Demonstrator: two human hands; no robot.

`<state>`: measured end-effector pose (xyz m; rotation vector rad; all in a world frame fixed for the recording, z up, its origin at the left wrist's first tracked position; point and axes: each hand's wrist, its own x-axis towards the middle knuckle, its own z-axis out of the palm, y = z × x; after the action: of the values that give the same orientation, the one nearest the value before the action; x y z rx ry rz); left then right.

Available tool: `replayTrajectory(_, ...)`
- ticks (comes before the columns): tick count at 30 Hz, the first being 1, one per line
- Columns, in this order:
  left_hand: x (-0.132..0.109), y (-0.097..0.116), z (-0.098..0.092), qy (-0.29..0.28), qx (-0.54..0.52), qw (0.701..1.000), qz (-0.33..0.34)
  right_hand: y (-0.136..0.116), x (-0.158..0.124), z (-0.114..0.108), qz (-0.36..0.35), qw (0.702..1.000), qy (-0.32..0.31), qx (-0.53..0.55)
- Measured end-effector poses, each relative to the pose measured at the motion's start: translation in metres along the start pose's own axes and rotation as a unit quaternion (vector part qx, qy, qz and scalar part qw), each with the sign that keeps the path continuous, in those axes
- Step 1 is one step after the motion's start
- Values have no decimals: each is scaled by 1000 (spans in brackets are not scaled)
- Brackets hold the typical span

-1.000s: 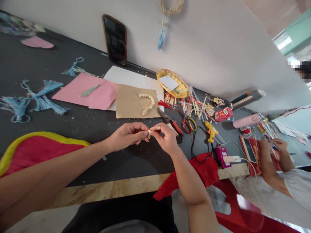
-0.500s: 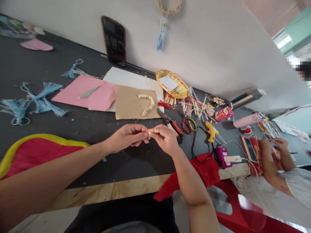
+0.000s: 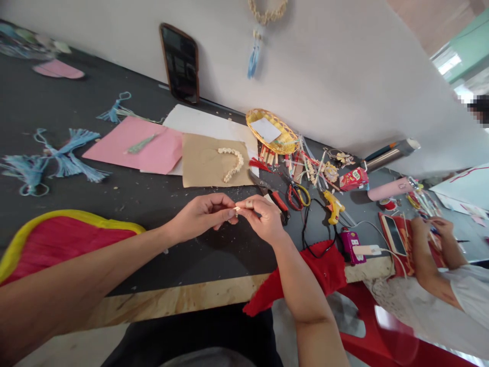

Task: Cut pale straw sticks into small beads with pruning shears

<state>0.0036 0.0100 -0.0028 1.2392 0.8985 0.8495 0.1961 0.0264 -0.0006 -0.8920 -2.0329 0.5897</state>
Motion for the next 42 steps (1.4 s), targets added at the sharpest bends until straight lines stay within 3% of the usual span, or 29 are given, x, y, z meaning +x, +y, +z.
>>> replayTrajectory(9, 0, 3, 2, 24, 25, 999, -11, 0, -1, 0, -3, 1000, -5, -3)
replayTrajectory(24, 1, 0, 2, 41, 30, 998, 26, 1, -1, 2, 0, 1000, -12, -11)
replayTrajectory(30, 0, 0, 2, 81, 21, 996, -8, 6, 1, 1, 5, 999, 28, -36)
replayTrajectory(38, 4, -8, -4, 106, 9, 994, -17, 17, -1, 4, -36, 981, -118, -148)
replayTrajectory(42, 5, -11, -5, 108, 5, 994, -31, 20, 1, -11, 12, 974, -45, -223)
